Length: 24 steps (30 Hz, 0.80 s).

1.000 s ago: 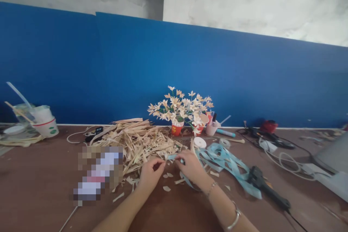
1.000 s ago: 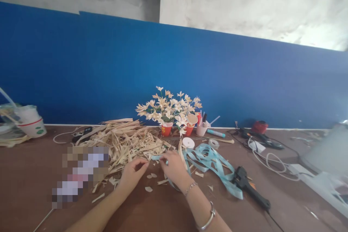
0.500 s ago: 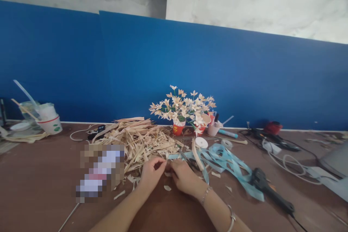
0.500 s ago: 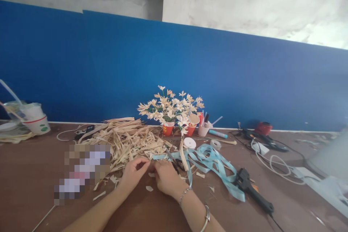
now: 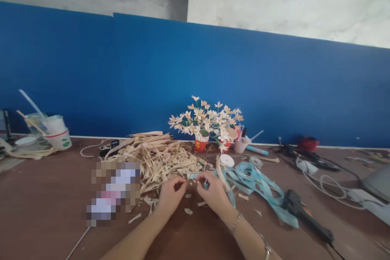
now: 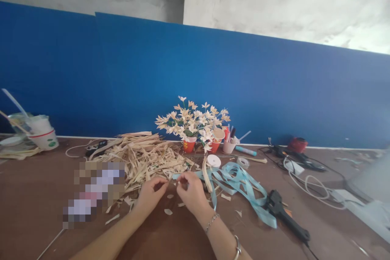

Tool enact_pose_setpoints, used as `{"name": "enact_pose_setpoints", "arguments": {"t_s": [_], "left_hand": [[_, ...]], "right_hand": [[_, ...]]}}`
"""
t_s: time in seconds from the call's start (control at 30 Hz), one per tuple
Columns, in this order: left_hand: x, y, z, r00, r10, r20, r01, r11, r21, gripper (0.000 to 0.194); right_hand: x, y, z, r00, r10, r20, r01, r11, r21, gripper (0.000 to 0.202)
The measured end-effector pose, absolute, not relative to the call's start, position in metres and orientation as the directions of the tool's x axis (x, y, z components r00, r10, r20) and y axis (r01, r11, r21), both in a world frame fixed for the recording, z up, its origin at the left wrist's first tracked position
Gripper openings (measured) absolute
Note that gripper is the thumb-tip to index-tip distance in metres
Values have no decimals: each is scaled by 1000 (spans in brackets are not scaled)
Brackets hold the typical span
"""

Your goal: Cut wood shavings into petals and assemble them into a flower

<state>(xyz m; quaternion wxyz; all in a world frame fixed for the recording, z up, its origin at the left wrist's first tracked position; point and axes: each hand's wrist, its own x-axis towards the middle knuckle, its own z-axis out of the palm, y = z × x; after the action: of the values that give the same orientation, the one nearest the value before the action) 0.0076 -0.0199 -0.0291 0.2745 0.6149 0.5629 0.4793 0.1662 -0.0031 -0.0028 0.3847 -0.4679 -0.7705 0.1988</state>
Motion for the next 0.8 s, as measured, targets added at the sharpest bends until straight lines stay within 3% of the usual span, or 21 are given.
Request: {"name": "enact_pose_setpoints", "arguments": {"t_s": [0.13, 0.43, 0.8], "left_hand": [[8, -21, -30, -82, 955, 285, 466, -215, 858, 16], [10, -21, -33, -50, 953, 299, 519, -231, 823, 18], [10, -24, -31, -31, 954, 300, 527, -239, 816, 18]], "right_hand": [[162, -7, -3, -245, 893, 379, 493, 451, -744, 10], [158, -7, -13, -188, 884, 428, 456, 465, -759, 10], [155, -8, -15, -226, 819, 528, 540, 556, -632, 10]]}}
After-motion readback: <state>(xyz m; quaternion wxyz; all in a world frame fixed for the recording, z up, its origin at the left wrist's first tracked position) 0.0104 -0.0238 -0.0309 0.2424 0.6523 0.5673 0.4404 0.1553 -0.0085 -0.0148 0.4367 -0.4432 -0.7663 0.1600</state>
